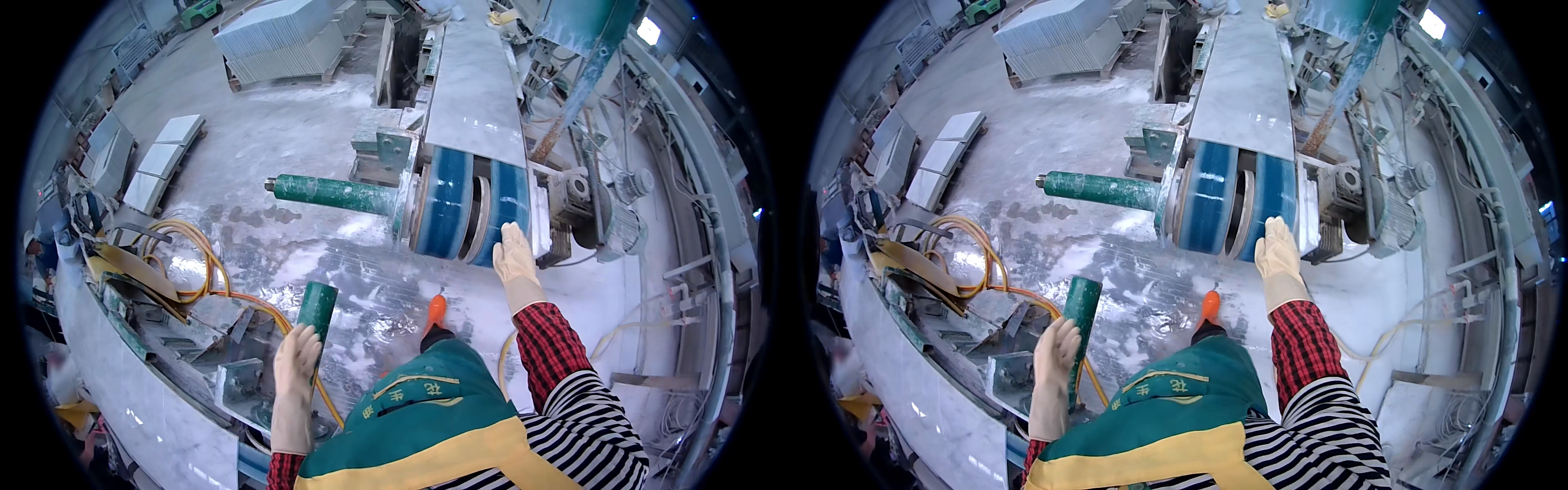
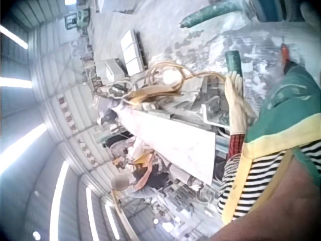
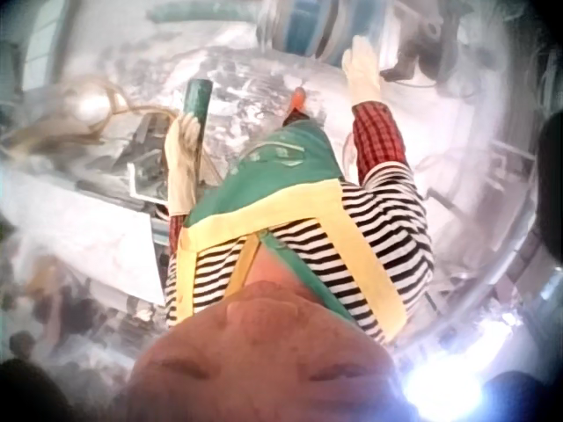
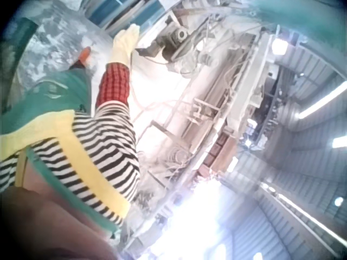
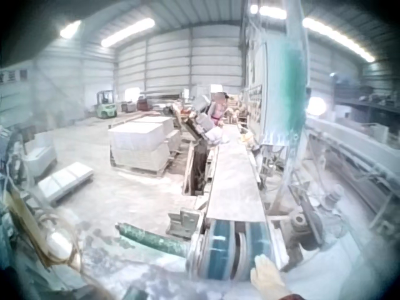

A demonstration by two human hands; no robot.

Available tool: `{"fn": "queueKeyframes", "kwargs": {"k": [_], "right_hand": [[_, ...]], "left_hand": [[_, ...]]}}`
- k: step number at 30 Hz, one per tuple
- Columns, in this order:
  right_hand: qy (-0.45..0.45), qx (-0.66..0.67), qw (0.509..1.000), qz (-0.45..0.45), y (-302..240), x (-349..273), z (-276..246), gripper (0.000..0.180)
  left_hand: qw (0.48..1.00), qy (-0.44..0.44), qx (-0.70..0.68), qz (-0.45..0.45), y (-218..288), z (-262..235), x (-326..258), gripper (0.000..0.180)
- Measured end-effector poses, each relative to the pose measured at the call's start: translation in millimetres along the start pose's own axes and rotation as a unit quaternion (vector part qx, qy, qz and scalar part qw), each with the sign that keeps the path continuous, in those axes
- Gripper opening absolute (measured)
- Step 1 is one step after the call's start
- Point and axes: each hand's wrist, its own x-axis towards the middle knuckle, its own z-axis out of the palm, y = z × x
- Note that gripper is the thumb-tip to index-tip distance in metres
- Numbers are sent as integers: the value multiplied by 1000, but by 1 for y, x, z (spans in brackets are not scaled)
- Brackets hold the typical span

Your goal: The person repeatedly picks up large rectangular tiles from a conveyor, turns them over, and places them back onto the conveyor. This action is performed multiple times in a repetitive loop throughout the clip.

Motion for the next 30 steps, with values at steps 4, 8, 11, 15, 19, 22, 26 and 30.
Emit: {"fn": "queueKeyframes", "kwargs": {"k": [4, 8, 11, 15, 19, 22, 26, 30], "right_hand": [[-189, -27, 980, 56, -1, -66, 17, 50], [-235, 83, 960, 129, -78, -110, -9, 52], [-340, 71, 932, 104, -109, -119, -16, 60], [-476, 84, 873, 74, -178, -109, -33, 60], [-466, 149, 872, 18, -199, -126, -23, 56], [-487, 173, 856, -3, -207, -139, -29, 55], [-466, 224, 856, -24, -177, -177, -27, 53], [-502, 163, 845, 86, -86, -231, -4, 59]], "left_hand": [[987, 58, -16, 146, -6, -87, -21, 52], [898, 191, 261, 299, -24, -204, -45, 55], [819, 251, 375, 353, -41, -227, -67, 51], [674, 281, 579, 364, -70, -234, -98, 67], [623, 261, 636, 374, -101, -204, -126, 68], [594, 257, 666, 371, -114, -192, -145, 64], [616, 277, 636, 374, -119, -204, -150, 61], [632, 356, 611, 317, -133, -203, -168, 65]]}}
